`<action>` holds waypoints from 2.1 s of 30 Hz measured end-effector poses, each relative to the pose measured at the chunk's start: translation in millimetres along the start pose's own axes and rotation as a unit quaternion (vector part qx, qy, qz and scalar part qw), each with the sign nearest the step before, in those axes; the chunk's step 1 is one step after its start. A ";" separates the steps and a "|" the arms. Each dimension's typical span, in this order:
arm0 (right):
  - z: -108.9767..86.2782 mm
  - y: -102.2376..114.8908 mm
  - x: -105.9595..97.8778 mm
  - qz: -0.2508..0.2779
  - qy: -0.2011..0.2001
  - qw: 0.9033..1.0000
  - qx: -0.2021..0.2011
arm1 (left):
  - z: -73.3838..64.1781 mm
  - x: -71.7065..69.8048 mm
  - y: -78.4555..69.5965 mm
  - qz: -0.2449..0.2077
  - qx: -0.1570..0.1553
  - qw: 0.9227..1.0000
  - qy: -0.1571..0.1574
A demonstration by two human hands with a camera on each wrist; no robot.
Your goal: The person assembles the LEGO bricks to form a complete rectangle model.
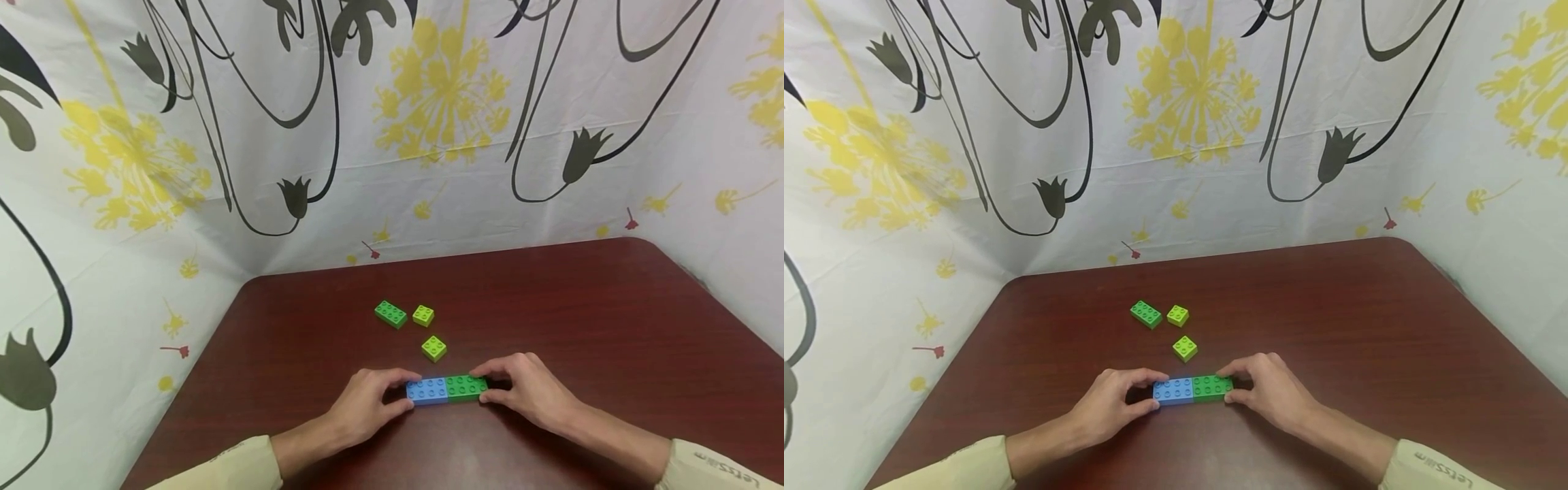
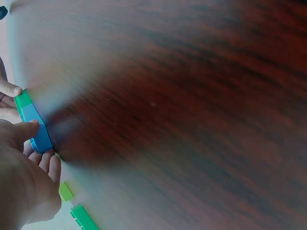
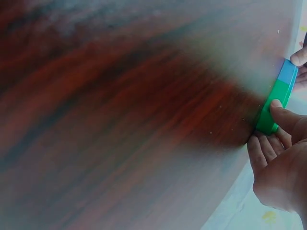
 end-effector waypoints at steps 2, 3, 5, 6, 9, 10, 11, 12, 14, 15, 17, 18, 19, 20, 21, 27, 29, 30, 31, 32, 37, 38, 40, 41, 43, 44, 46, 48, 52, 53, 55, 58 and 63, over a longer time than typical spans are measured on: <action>0.0 -0.1 0.3 0.000 0.000 1.000 0.000 | -0.2 0.0 0.3 0.003 0.001 1.000 -0.001; 0.0 -0.1 0.4 0.001 0.001 1.000 0.000 | -0.2 -0.1 0.4 0.003 0.001 1.000 -0.001; 0.0 -0.3 0.6 0.002 0.001 1.000 0.001 | -0.2 0.0 0.6 0.004 0.001 1.000 0.000; 0.0 -0.3 0.6 0.004 0.002 1.000 0.002 | 0.0 0.1 0.7 0.004 0.001 1.000 0.001; 0.0 -0.2 0.9 0.008 0.003 1.000 0.003 | 0.4 0.6 0.9 0.006 0.000 1.000 0.001; 0.0 -0.2 1.0 0.009 0.003 1.000 0.003 | 0.6 0.8 1.1 0.006 0.000 1.000 0.001; 0.1 -0.2 1.2 0.010 0.003 1.000 0.003 | 0.9 1.1 1.2 0.007 -0.001 1.000 0.001; 0.1 -0.1 1.3 0.010 0.003 1.000 0.004 | 0.9 1.1 1.1 0.009 0.000 1.000 0.000; 0.3 0.0 1.7 0.011 0.004 1.000 0.004 | 0.9 1.0 1.0 0.011 0.002 1.000 -0.002; 0.4 0.0 1.8 0.012 0.004 1.000 0.005 | 0.8 0.8 1.0 0.012 0.003 1.000 -0.003; 0.6 0.2 1.9 0.014 0.003 1.000 0.005 | 1.0 0.6 1.2 0.013 0.005 1.000 -0.004; 0.7 0.3 1.9 0.014 0.003 1.000 0.005 | 1.2 0.5 1.3 0.014 0.006 1.000 -0.004; 0.8 0.4 1.8 0.015 0.003 1.000 0.005 | 1.5 0.6 1.5 0.014 0.007 1.000 -0.004; 0.8 0.4 1.7 0.017 0.003 1.000 0.005 | 1.7 0.6 1.7 0.015 0.008 1.000 -0.004; 0.8 0.4 1.6 0.019 0.003 1.000 0.006 | 2.0 0.7 2.1 0.016 0.011 1.000 -0.004; 0.9 -0.8 1.6 0.032 0.008 0.999 0.008 | 3.1 0.4 3.9 0.016 0.036 0.999 -0.006; 1.0 -1.4 1.5 0.034 0.010 0.999 0.007 | 3.6 0.4 4.8 0.012 0.039 0.999 -0.003; 1.0 -1.7 1.5 0.034 0.011 0.999 0.007 | 3.7 0.4 5.2 0.010 0.040 0.999 -0.002; 1.1 -2.0 1.4 0.035 0.011 0.999 0.007 | 3.9 0.4 5.6 0.007 0.042 0.999 -0.001; 1.1 -2.2 1.4 0.035 0.011 0.999 0.007 | 3.9 0.3 6.0 0.005 0.042 0.999 -0.001; 1.0 -3.3 1.4 0.041 0.011 0.999 0.009 | 3.7 0.1 7.0 -0.001 0.051 0.999 -0.002; 1.0 -3.5 1.5 0.042 0.011 0.999 0.010 | 3.7 0.0 7.1 0.000 0.053 0.999 -0.002; 0.9 -3.4 1.6 0.042 0.011 0.999 0.010 | 3.8 0.0 7.2 0.000 0.056 0.998 -0.003; 0.9 -3.3 1.7 0.042 0.011 0.999 0.011 | 3.9 -0.1 7.1 0.000 0.057 0.998 -0.003; 0.9 -3.1 1.8 0.041 0.011 0.999 0.012 | 3.7 -0.4 7.2 0.000 0.057 0.998 -0.003; 1.0 -2.9 1.9 0.041 0.011 0.999 0.013 | 3.7 -0.6 7.3 -0.001 0.057 0.998 -0.002; 0.9 -2.8 2.1 0.040 0.011 0.999 0.014 | 3.8 -0.8 7.6 -0.002 0.056 0.998 -0.001; 0.7 -2.8 2.5 0.039 0.011 0.999 0.016 | 3.9 -0.8 7.7 -0.003 0.054 0.999 0.000; 0.4 -2.8 2.9 0.040 0.012 0.999 0.015 | 4.6 -1.2 7.4 -0.006 0.050 0.999 0.004; 0.3 -2.7 2.9 0.040 0.012 0.999 0.014 | 4.8 -1.4 7.2 -0.007 0.049 0.999 0.005; 0.1 -2.6 2.9 0.041 0.011 0.999 0.013 | 5.2 -1.7 6.9 -0.011 0.046 0.999 0.009; 0.0 -2.5 2.8 0.043 0.011 0.999 0.012 | 6.2 -2.5 6.9 -0.019 0.040 0.999 0.013; 0.0 -2.7 2.8 0.048 0.013 0.999 0.013 | 7.7 -5.5 7.2 -0.034 0.032 0.999 0.019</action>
Point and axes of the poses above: each hand's wrist, its own z-axis towards the middle knuckle, its own x-axis out of the palm, y = z × x, the point moved 4 cm from there along z, towards the middle knuckle
